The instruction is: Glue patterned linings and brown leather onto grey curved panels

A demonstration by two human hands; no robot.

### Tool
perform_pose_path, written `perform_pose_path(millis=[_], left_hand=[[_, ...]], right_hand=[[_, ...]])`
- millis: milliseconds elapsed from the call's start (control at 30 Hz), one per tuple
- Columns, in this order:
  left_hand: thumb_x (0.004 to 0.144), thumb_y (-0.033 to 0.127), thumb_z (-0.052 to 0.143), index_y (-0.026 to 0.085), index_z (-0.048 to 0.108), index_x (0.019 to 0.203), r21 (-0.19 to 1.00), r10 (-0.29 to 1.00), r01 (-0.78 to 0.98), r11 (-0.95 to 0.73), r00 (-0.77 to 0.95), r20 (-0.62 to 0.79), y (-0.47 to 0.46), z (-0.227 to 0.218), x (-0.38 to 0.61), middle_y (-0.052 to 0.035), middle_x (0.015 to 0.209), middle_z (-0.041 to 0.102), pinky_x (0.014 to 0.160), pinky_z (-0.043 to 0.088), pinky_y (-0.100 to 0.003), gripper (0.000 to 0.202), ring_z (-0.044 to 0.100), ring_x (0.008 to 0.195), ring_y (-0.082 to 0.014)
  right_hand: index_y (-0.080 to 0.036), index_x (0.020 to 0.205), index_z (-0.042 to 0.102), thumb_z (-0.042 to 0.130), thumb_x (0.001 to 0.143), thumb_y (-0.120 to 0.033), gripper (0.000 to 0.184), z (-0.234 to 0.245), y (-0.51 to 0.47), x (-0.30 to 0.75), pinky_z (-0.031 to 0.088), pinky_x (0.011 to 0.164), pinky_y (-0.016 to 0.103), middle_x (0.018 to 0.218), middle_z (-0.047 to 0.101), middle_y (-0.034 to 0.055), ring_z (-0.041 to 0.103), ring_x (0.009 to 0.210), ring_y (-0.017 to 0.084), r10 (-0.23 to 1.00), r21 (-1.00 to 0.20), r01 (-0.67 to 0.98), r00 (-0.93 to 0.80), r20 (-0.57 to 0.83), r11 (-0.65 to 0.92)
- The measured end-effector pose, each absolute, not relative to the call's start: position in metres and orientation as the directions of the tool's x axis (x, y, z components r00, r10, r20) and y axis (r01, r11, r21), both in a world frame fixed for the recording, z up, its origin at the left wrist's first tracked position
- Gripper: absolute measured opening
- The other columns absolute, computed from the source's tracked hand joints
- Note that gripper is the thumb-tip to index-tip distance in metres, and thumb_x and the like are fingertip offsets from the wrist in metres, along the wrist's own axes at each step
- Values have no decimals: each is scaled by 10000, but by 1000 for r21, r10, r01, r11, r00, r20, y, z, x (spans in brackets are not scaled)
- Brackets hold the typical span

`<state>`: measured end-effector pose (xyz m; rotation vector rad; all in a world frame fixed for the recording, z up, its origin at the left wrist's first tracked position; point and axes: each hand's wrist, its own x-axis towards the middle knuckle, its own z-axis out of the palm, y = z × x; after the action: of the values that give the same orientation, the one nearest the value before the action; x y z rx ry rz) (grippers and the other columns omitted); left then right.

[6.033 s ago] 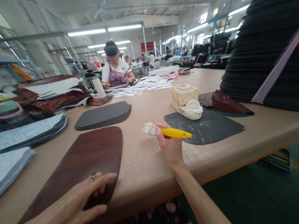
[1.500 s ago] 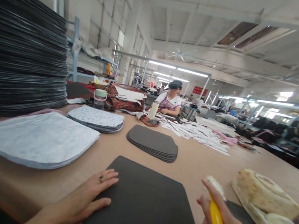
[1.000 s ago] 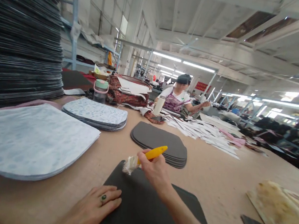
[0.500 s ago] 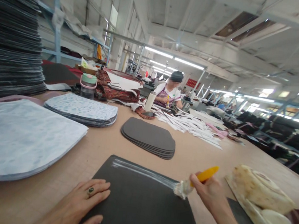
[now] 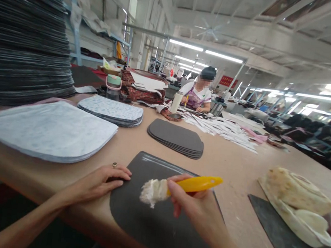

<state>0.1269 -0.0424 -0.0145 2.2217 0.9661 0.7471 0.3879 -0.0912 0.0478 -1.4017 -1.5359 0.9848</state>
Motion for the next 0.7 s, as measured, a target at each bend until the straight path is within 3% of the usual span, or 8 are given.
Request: perform_pose_path(millis=[133, 267, 400, 567, 700], left_hand=[[818, 162, 504, 180, 663, 996, 708, 781, 432, -558, 563, 271, -43, -24, 127, -62, 1088, 635, 947, 405, -291, 240, 558, 1032, -176], [817, 170, 511, 174, 662, 997, 703, 781, 435, -563, 559, 279, -44, -25, 126, -64, 1086, 637, 954, 399, -297, 235, 561, 1030, -180], [818, 175, 523, 181, 657, 1005, 701, 779, 437, -564, 564, 275, -42, -25, 124, -59, 1095, 636, 960, 389, -295, 230, 565, 1024, -178], [833, 200, 513, 207, 656, 1032, 697, 769, 438, -567, 584, 259, -37, -30, 122, -52, 1144, 615, 977, 376, -309, 245, 540, 1074, -192], [845, 211, 504, 225, 656, 1033, 656, 772, 484, -579, 583, 251, -34, -33, 121, -32, 1148, 613, 984, 377, -310, 242, 529, 1091, -192]], right_hand=[[-167, 731, 619, 578, 752, -407, 244, 36, -102, 332, 304, 335, 186, 504, 507, -38, 393, 353, 69, 982, -921, 369, -182, 57, 122], [-179, 682, 599, 532, 754, -309, 163, 32, -107, 324, 368, 443, 197, 563, 546, -21, 464, 470, 95, 954, -850, 471, -278, 113, 238], [-214, 651, 569, 531, 769, -360, 192, 28, -129, 366, 396, 486, 211, 574, 562, -18, 522, 533, 132, 982, -813, 556, -157, 102, 174], [-233, 692, 630, 627, 705, -437, 204, 23, -153, 466, 447, 502, 217, 628, 625, -5, 573, 582, 167, 988, -740, 673, 105, 110, 11], [-220, 701, 656, 684, 635, -442, 234, 31, -151, 534, 493, 501, 252, 660, 654, 19, 605, 605, 207, 991, -670, 742, 115, 70, -39]])
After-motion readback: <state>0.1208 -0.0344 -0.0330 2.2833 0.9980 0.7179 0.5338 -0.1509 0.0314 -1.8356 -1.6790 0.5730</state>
